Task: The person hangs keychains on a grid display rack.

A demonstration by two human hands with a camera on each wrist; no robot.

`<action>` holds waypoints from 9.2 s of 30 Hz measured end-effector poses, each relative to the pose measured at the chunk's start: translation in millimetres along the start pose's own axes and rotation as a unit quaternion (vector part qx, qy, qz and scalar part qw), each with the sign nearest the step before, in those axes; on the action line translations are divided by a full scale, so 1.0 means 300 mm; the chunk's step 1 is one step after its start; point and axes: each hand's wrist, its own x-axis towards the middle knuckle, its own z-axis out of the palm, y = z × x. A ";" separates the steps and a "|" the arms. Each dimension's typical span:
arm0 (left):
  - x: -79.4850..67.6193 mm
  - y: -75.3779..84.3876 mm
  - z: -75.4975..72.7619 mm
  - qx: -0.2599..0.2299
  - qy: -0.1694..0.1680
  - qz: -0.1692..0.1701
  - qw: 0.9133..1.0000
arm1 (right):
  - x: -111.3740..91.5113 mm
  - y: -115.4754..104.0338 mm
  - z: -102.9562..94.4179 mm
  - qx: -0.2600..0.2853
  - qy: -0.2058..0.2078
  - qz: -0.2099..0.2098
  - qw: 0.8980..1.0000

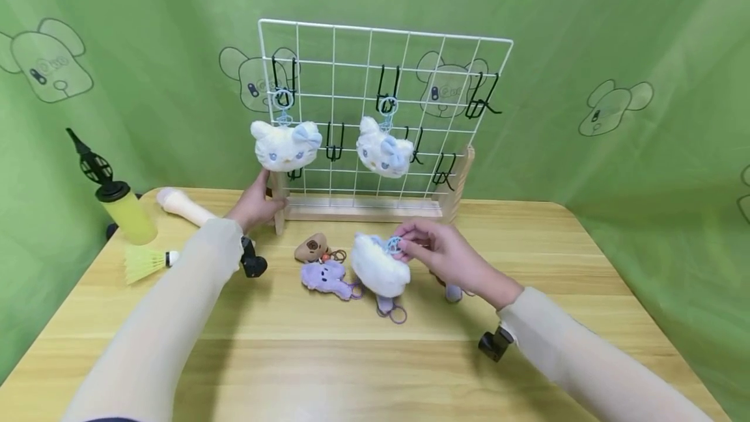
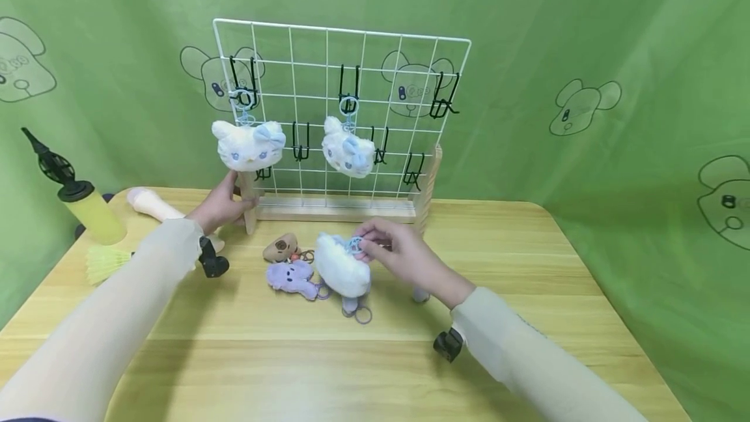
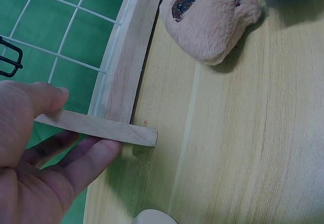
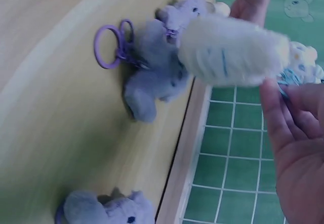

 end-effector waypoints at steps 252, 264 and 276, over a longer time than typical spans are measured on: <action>-0.002 0.001 -0.014 0.007 0.005 0.006 1.000 | -0.144 0.216 -0.192 -0.246 -0.010 0.082 0.966; -0.001 0.004 -0.004 -0.003 0.001 0.005 1.000 | -0.269 0.301 -0.193 -0.219 -0.050 0.153 0.962; 0.008 -0.004 -0.005 -0.003 0.002 0.000 1.000 | -0.232 0.305 -0.114 -0.269 -0.016 0.134 0.954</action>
